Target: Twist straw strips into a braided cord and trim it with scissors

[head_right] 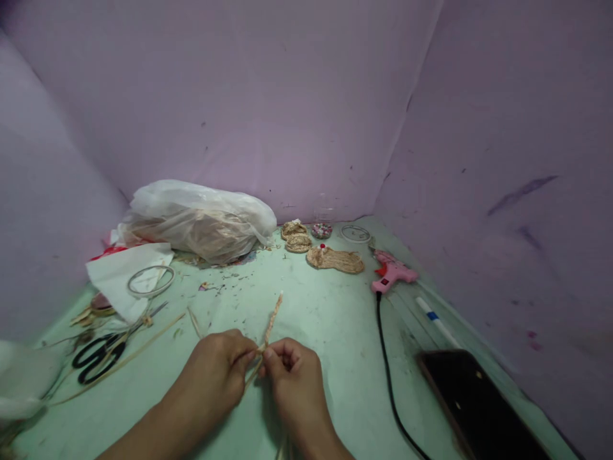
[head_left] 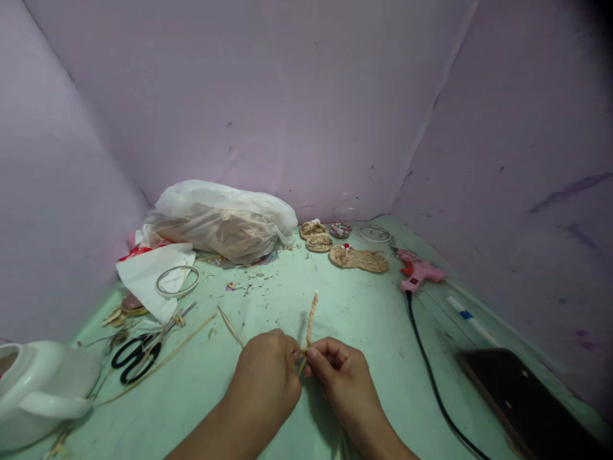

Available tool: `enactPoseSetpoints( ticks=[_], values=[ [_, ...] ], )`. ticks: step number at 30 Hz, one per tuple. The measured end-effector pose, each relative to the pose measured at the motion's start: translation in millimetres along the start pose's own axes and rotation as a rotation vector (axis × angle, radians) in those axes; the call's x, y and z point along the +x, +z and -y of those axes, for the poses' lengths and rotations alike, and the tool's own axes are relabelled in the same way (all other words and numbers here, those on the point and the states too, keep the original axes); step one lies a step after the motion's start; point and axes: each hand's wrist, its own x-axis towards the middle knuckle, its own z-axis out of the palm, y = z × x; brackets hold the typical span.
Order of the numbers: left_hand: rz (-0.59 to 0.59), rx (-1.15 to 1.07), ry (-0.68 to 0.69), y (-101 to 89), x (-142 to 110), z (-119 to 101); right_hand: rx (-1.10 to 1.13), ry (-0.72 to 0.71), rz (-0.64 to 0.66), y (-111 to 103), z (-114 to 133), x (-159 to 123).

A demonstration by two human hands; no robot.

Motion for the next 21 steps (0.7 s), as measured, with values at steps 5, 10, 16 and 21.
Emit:
enactPoseSetpoints(
  ticks=[5,10,16,21],
  values=[
    [-0.043,-0.434,-0.227,10.2,0.4,-8.5,0.060,0.000,-0.070,1.9,-0.1,-3.3],
    [-0.083,-0.625,-0.383,17.2,0.5,-17.7,0.159,0.025,-0.126,3.4,0.6,-8.1],
    [-0.098,-0.633,-0.410,27.4,-1.3,-17.7,0.258,0.086,-0.145,4.1,2.9,-8.8],
    [-0.121,-0.702,-0.394,32.4,0.3,-15.5,0.320,0.087,-0.156,5.5,3.8,-9.8]
  ],
)
